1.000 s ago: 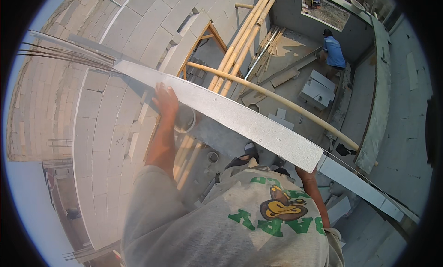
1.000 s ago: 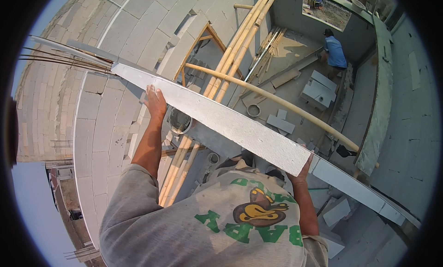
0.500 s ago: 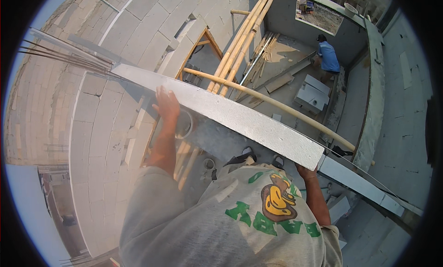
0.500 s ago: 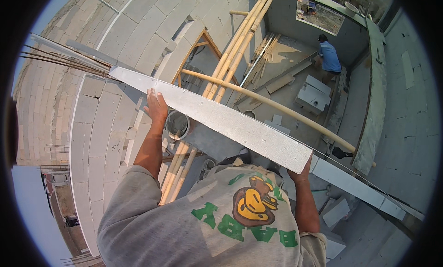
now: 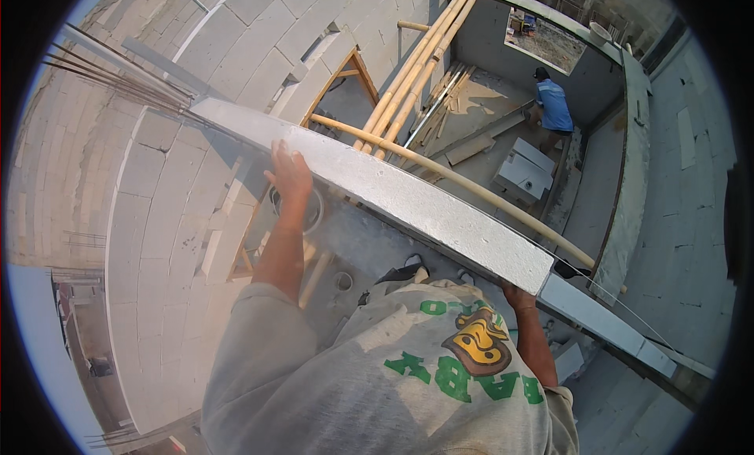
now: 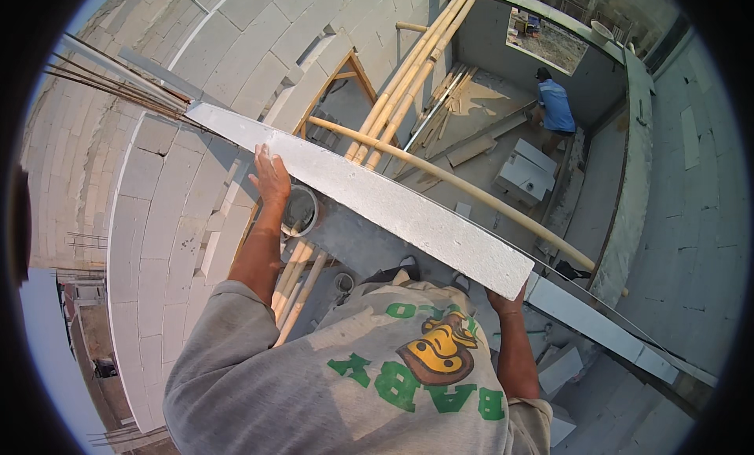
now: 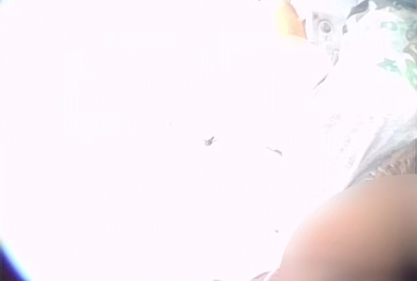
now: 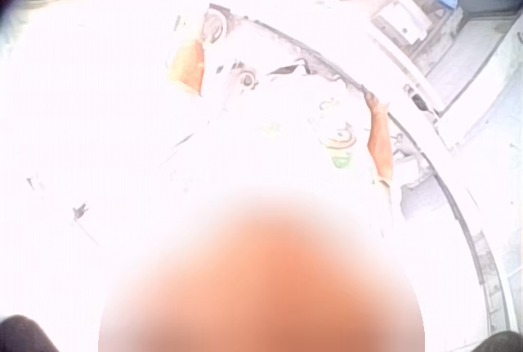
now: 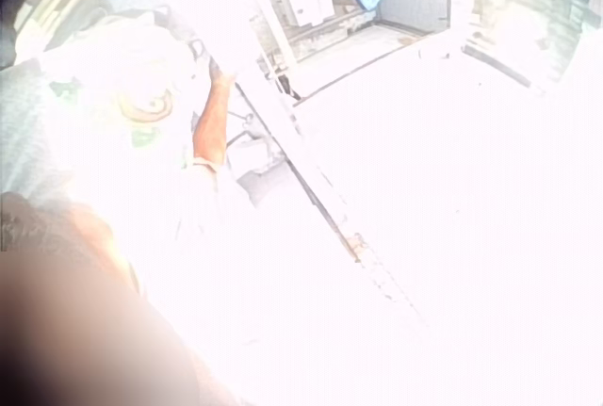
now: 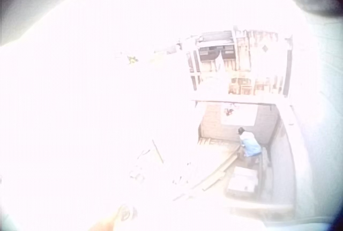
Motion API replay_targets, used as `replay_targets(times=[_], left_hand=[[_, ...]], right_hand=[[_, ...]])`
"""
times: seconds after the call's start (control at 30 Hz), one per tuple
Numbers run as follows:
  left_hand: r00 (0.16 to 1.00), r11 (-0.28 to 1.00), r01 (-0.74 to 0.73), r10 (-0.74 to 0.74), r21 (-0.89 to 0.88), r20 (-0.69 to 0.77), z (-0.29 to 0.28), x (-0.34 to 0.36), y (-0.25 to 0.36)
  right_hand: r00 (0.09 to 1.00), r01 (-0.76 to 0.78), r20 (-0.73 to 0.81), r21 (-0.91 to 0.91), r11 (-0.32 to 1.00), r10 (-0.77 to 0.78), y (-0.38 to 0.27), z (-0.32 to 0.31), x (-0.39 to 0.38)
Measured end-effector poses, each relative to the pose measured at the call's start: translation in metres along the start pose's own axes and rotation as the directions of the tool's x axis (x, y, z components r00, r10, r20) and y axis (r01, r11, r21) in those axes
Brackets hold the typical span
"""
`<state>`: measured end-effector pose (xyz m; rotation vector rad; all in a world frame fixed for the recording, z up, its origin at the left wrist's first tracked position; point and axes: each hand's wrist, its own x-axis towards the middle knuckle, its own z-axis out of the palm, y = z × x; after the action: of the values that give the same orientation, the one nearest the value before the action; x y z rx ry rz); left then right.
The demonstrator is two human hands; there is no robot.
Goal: The person receives concrete blocks from a coworker and stacks them, spreads mortar along a wall using a trowel, and places a concrete block onto the mortar bed, tapping it with a mallet.
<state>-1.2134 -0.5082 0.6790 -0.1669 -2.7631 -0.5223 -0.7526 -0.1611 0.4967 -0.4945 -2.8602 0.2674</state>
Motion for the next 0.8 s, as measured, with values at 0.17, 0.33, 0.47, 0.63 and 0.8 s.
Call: replay_targets(times=[0.17,0.33,0.47,0.63,0.8], left_hand=[[1.0,1.0,0.01,-0.01,-0.017,0.004,-0.003,-0.001,0.003],[0.999,0.999,-0.011,0.012,0.033,-0.033,-0.004,-0.003,0.004],[1.0,0.998,0.013,-0.013,0.061,-0.001,-0.014,-0.005,0.009],[1.0,0.998,0.014,-0.012,0.062,-0.026,-0.018,-0.009,0.015],[0.999,0.998,0.019,-0.018,0.054,-0.03,-0.01,-0.006,0.009]], right_hand=[[0.998,0.002,-0.057,0.087,0.996,0.003,-0.005,-0.011,0.006],[0.993,-0.008,0.121,0.067,0.998,0.0,0.003,-0.001,-0.004],[0.988,-0.022,0.154,0.072,0.997,0.011,-0.001,-0.006,-0.001],[0.996,-0.042,0.075,0.04,0.998,0.039,-0.007,-0.008,0.0],[0.996,-0.066,0.065,-0.012,0.998,0.067,0.0,0.009,-0.005]])
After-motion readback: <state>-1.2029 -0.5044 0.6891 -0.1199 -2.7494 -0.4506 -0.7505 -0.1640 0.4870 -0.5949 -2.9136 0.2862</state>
